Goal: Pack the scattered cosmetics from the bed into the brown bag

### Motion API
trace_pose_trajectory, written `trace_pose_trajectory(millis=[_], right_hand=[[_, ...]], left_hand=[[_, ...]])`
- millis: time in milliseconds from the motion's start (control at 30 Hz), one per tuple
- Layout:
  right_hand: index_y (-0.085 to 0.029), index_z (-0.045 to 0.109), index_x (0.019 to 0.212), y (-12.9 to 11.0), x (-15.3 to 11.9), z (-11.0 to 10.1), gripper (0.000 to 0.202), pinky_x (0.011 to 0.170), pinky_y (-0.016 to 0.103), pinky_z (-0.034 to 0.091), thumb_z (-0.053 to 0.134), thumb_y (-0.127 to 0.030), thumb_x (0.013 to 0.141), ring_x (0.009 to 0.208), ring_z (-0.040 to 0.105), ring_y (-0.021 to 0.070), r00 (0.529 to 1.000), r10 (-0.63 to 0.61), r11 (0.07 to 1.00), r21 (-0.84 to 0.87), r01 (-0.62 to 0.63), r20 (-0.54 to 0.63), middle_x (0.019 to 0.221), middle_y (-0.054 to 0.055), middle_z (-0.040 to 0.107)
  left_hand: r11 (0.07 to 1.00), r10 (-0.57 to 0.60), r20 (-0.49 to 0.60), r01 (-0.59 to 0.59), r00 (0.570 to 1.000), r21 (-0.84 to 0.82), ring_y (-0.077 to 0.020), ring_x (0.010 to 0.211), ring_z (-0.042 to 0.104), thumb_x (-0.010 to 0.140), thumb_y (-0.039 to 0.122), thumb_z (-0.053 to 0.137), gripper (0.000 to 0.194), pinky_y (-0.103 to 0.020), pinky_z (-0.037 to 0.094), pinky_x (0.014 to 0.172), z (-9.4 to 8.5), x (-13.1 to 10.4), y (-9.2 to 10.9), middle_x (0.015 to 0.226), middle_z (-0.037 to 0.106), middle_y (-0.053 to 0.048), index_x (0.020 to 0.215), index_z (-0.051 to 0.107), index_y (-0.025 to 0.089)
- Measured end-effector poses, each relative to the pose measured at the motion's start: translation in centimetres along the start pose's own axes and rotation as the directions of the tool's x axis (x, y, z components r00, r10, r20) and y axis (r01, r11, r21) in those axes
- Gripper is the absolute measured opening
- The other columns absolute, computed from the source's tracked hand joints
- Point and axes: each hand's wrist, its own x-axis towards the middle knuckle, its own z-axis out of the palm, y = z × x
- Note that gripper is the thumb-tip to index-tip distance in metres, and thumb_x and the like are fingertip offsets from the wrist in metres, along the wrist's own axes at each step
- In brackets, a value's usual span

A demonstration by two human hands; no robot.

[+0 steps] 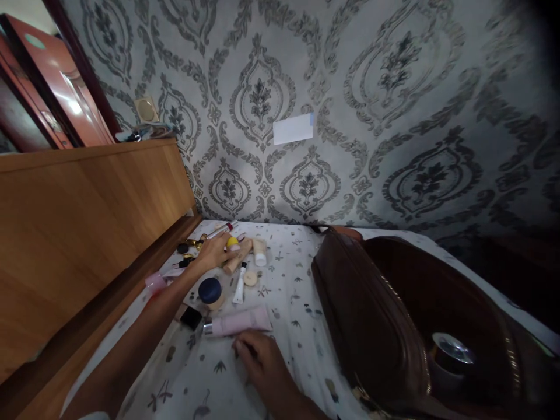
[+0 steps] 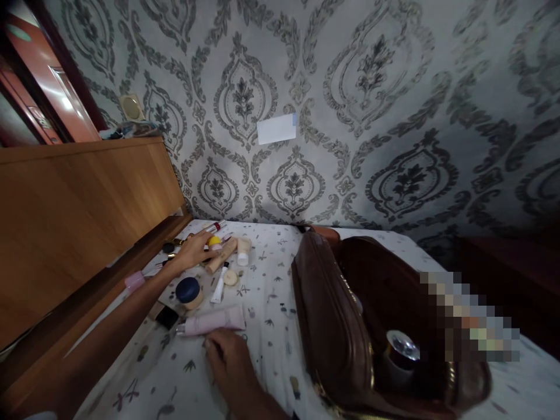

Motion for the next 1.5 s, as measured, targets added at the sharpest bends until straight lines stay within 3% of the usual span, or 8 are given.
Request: trace_pose_trajectory(millis=[233, 367, 567, 767, 900, 1067, 1300, 1500], right_hand=[[-0.018, 0.059, 0.074, -0.3, -0.1, 0.0, 0.023, 0.069, 0.028, 0.039, 0.048, -0.025, 0.093, 0.072, 0.056, 0.0177, 1.000, -0.023, 1.000, -0.019, 0.023, -0.020, 0.073, 0.003, 0.062], [-0.018, 0.057, 0.072, -0.5, -0.1, -0.1, 0.025, 0.066, 0.027, 0.037, 0.046, -0.025, 0.094, 0.068, 0.053, 0.0165, 1.000, -0.022, 1.000, -0.016, 0.022, 0.001, 0.070, 0.001, 0.059], [-0.018, 0.055, 0.070, -0.8, 0.0, -0.2, 0.026, 0.064, 0.026, 0.035, 0.046, -0.024, 0.093, 0.066, 0.051, 0.0153, 1.000, -0.030, 0.999, -0.011, 0.030, 0.000, 0.067, 0.000, 0.057], [-0.018, 0.054, 0.067, -0.9, -0.1, -0.1, 0.027, 0.061, 0.026, 0.034, 0.046, -0.024, 0.092, 0.064, 0.049, 0.0150, 0.999, -0.033, 0.999, -0.034, 0.033, -0.007, 0.065, 0.000, 0.055], [-0.018, 0.057, 0.070, -0.9, -0.1, -0.1, 0.025, 0.062, 0.026, 0.035, 0.046, -0.023, 0.091, 0.066, 0.053, 0.0156, 1.000, -0.020, 0.999, -0.038, 0.020, -0.004, 0.067, 0.001, 0.058], [-0.018, 0.059, 0.072, -0.9, -0.1, -0.2, 0.023, 0.067, 0.026, 0.038, 0.046, -0.020, 0.090, 0.070, 0.057, 0.0164, 1.000, -0.027, 0.999, -0.016, 0.027, 0.004, 0.071, 0.002, 0.063], [-0.018, 0.055, 0.067, -0.9, 0.0, -0.1, 0.024, 0.063, 0.026, 0.035, 0.047, -0.020, 0.089, 0.065, 0.051, 0.0145, 0.998, -0.048, 0.999, -0.015, 0.048, -0.030, 0.066, 0.000, 0.058], [-0.018, 0.054, 0.064, -1.1, 0.1, -0.1, 0.025, 0.060, 0.026, 0.033, 0.048, -0.017, 0.088, 0.060, 0.046, 0.0131, 0.997, -0.068, 0.997, -0.038, 0.067, -0.029, 0.061, -0.002, 0.054]], left_hand=[[0.997, 0.058, 0.129, -0.050, 0.990, -0.061, -0.0243, 0.100, 0.064, 0.087, 0.041, 0.062, 0.032, -0.032, 0.048, 0.080, -1.3, -5.2, 2.4, 0.111, 0.064, -0.006, 0.111, 0.058, 0.020], [0.995, 0.068, 0.206, -0.081, 0.976, 0.055, -0.0258, 0.105, 0.063, 0.087, 0.036, 0.064, 0.036, -0.035, 0.048, 0.086, -1.7, -6.6, 4.0, 0.117, 0.063, -0.008, 0.118, 0.056, 0.020], [0.941, 0.075, 0.143, -0.118, 0.987, 0.318, -0.0327, 0.111, 0.058, 0.090, 0.017, 0.056, 0.035, -0.047, 0.041, 0.096, -0.3, -7.8, 5.9, 0.119, 0.063, -0.016, 0.124, 0.053, 0.014], [0.957, 0.105, 0.127, -0.135, 0.986, 0.256, -0.0360, 0.116, 0.052, 0.083, 0.030, 0.069, 0.043, -0.053, 0.034, 0.102, 0.3, -8.0, 5.8, 0.121, 0.062, -0.017, 0.122, 0.056, 0.018], [0.960, 0.161, 0.091, -0.178, 0.983, 0.217, -0.0341, 0.120, 0.050, 0.089, 0.027, 0.061, 0.027, -0.050, 0.035, 0.101, 0.6, -7.4, 6.9, 0.125, 0.061, -0.015, 0.115, 0.059, 0.020], [0.946, 0.217, 0.140, -0.243, 0.966, 0.214, -0.0319, 0.120, 0.052, 0.092, 0.012, 0.044, 0.028, -0.048, 0.034, 0.103, 1.7, -6.4, 8.9, 0.113, 0.065, -0.014, 0.116, 0.060, 0.018], [0.982, 0.113, 0.168, -0.135, 0.979, 0.130, -0.0344, 0.121, 0.053, 0.095, 0.028, 0.049, 0.035, -0.050, 0.038, 0.100, 1.3, -5.2, 10.0, 0.123, 0.062, -0.017, 0.127, 0.052, 0.016], [0.974, 0.190, 0.262, -0.215, 0.946, 0.070, -0.0297, 0.112, 0.057, 0.092, 0.023, 0.052, 0.019, -0.043, 0.043, 0.097, 1.5, -5.7, 10.5, 0.112, 0.067, -0.013, 0.109, 0.059, 0.018]])
